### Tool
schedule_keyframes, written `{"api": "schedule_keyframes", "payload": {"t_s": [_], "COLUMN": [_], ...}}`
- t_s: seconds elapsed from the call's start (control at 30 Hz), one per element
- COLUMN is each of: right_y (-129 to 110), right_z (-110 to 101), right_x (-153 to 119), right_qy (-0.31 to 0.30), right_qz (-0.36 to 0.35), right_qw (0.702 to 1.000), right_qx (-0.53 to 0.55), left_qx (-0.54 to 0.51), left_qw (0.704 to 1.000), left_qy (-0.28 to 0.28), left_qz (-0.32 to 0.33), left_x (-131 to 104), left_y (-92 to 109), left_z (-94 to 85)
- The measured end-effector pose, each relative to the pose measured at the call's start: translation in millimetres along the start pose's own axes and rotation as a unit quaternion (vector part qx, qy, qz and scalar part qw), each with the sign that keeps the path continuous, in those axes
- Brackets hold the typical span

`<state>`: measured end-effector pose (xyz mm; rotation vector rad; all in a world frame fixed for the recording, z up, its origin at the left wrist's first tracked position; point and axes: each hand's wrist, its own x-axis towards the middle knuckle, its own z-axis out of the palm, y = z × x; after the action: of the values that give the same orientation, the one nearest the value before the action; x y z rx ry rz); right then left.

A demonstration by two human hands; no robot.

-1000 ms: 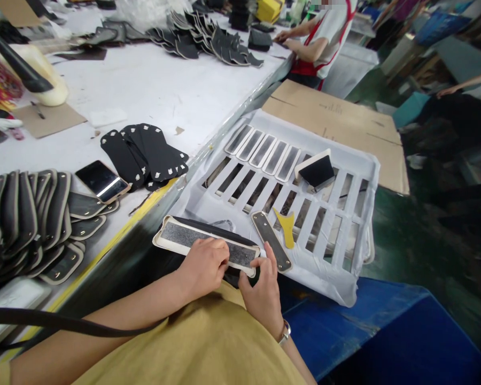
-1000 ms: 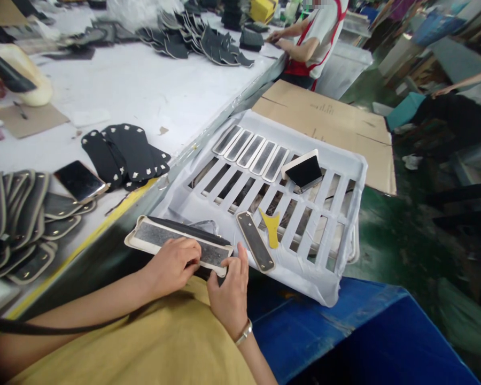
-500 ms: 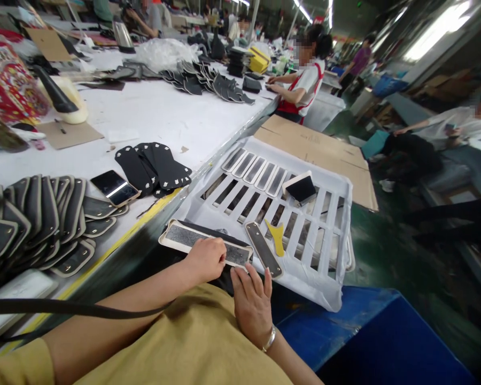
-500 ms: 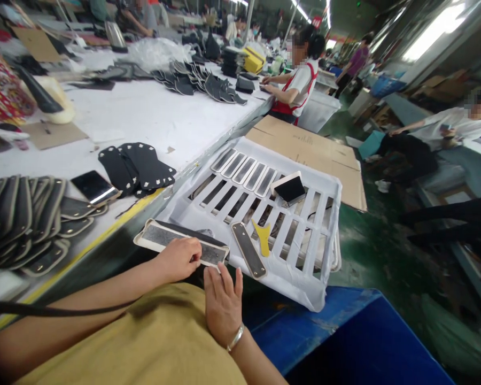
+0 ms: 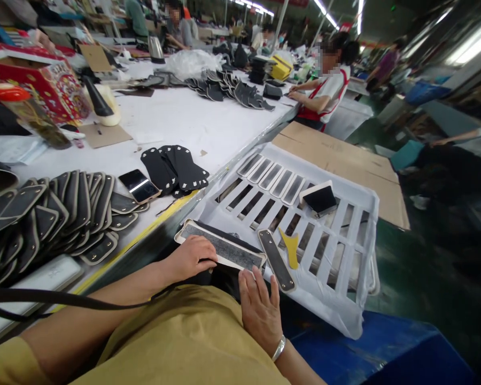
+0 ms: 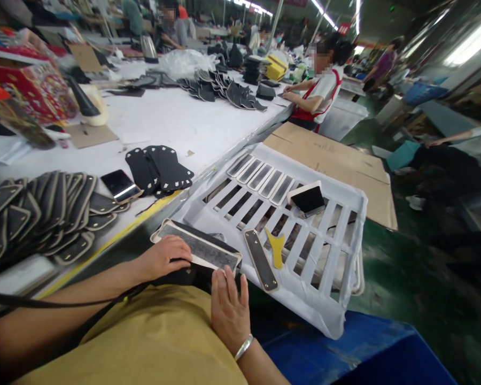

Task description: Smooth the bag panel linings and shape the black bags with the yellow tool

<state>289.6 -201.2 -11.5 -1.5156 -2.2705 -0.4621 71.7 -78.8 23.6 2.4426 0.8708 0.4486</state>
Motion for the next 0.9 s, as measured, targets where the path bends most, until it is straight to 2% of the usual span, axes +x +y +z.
{"api": "schedule_keyframes", "payload": {"t_s": [0.2,0.43,0.9], "right_y": [-0.5,-4.3,-23.7], "right_z": [6.8,13.8,29.9], "right_x": [2.4,7.3,25.1], "right_qy": [-0.010,-0.035,-0.061], "right_qz": [0.003,-0.022,-0.048], "right_qw": [1.000,0.999,0.997], "right_qx": [0.004,-0.008,-0.017], "left_qx": [0.001,0.033,0.049], "left_qw": [0.998,0.994,0.991], "left_qy": [0.006,-0.005,-0.014], "left_qz": [-0.068,-0.106,-0.121], "left_x": [9.8,16.4,19.4], "left_y": [2.3,16.9,15.6], "left_z": [6.5,1.6,1.7]}}
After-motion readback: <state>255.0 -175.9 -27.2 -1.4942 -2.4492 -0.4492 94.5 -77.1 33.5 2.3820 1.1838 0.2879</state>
